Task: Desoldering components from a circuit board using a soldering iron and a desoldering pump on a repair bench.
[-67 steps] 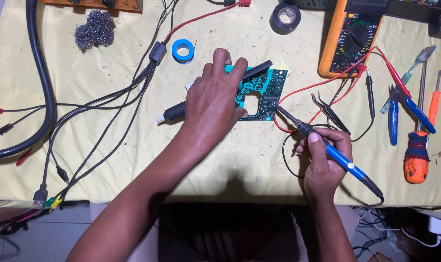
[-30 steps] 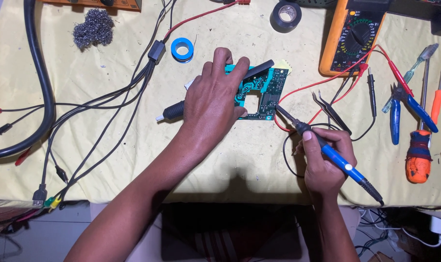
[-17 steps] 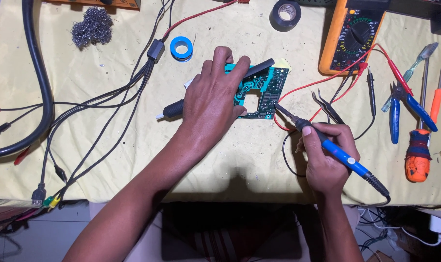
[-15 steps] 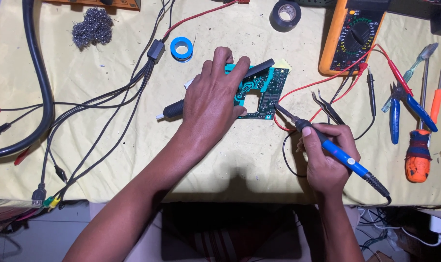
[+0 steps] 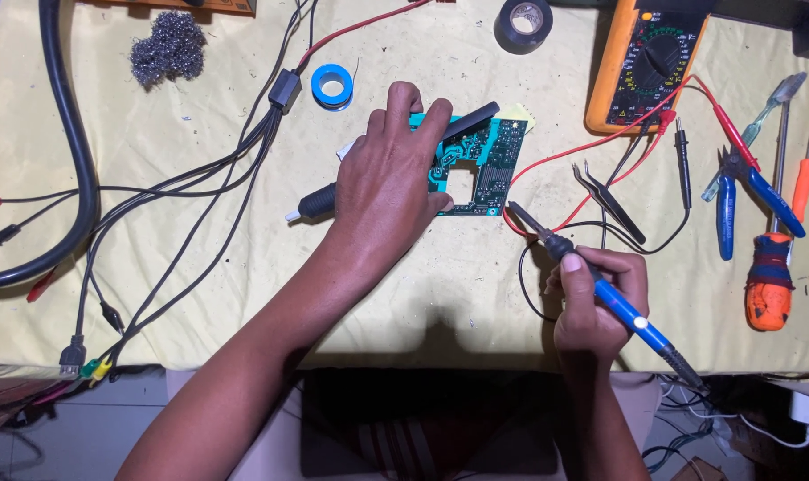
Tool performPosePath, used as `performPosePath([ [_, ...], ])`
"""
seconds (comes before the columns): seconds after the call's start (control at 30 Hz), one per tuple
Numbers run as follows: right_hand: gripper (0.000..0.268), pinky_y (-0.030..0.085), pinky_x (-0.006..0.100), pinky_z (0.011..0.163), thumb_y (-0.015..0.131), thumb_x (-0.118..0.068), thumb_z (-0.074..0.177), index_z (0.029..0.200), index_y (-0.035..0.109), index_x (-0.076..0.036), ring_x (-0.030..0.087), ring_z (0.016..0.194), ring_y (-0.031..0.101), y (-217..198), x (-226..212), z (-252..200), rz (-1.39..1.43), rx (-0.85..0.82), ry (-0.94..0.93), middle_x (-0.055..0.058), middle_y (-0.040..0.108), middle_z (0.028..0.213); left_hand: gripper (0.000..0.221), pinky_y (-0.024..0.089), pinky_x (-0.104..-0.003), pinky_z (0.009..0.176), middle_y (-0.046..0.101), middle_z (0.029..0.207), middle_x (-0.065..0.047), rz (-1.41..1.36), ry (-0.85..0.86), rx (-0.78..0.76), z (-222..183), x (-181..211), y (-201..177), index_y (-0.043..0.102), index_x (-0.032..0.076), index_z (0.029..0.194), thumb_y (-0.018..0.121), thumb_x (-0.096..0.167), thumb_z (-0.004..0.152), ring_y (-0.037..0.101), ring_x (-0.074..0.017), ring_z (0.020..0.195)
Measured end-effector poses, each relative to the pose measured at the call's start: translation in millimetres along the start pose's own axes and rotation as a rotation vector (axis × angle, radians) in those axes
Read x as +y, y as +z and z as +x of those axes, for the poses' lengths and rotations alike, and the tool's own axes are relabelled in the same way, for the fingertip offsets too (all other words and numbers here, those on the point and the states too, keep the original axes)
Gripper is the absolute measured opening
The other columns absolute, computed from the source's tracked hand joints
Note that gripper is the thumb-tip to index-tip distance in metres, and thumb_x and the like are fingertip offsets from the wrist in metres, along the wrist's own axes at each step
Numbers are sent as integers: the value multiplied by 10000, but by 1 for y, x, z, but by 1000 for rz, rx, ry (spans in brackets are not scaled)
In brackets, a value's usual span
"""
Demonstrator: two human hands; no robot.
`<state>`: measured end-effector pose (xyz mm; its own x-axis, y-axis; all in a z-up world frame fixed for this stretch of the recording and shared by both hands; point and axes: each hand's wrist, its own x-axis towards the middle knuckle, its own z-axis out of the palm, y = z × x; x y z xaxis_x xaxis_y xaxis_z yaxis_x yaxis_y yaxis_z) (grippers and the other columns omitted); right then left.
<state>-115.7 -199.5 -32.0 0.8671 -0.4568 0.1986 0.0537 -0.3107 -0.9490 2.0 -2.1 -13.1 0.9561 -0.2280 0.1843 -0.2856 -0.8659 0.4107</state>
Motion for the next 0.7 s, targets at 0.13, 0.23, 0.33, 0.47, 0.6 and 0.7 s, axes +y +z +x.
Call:
performPosePath([
  [0.13, 147, 514, 276, 547, 628, -122, 1003, 1045, 537, -15, 181, 621, 608, 1, 3, -1, 7, 16, 20, 133, 604, 820, 945, 542, -507, 509, 389, 1243, -103, -12, -5, -4, 0, -1, -1, 469, 165, 1235, 1037, 298, 491, 571, -332, 889],
  [0.23, 148, 506, 265, 536, 636, -134, 989, 1043, 550, -25, 171, 626, 606, 0, 4, 0, 43, 8, 69, 122, 592, 762, 943, 542, -506, 521, 392, 1245, -106, -20, 0, -8, 1, -1, 1, 477, 164, 1233, 1034, 291, 483, 572, -333, 889],
  [0.33, 162, 506, 278, 565, 648, -134, 982, 1036, 558, -11, 176, 630, 599, -1, 6, -1, 30, -8, 49, 132, 598, 740, 942, 539, -509, 540, 389, 1240, -105, -13, -2, -5, 0, -1, 1, 475, 165, 1236, 1030, 292, 486, 576, -336, 892],
  [0.47, 160, 529, 283, 595, 649, -119, 988, 1035, 562, 6, 190, 651, 627, -1, 8, -1, -11, -25, 20, 135, 611, 791, 938, 545, -508, 527, 395, 1256, -109, -29, -5, -11, 0, -1, 0, 474, 166, 1241, 1028, 272, 491, 579, -340, 899],
  [0.6, 172, 523, 277, 593, 662, -129, 983, 1041, 565, 1, 188, 651, 625, 0, 7, 0, 13, -22, 44, 144, 622, 765, 953, 549, -506, 535, 405, 1264, -114, -35, 6, -2, 0, -2, 1, 477, 162, 1252, 1034, 278, 488, 586, -341, 907],
  [0.7, 180, 510, 276, 574, 660, -145, 969, 1035, 560, -11, 181, 634, 608, 2, 4, 0, 38, -13, 90, 138, 609, 732, 942, 545, -512, 530, 393, 1262, -109, -39, -1, -13, 0, -2, 0, 471, 169, 1247, 1028, 271, 495, 577, -340, 908],
])
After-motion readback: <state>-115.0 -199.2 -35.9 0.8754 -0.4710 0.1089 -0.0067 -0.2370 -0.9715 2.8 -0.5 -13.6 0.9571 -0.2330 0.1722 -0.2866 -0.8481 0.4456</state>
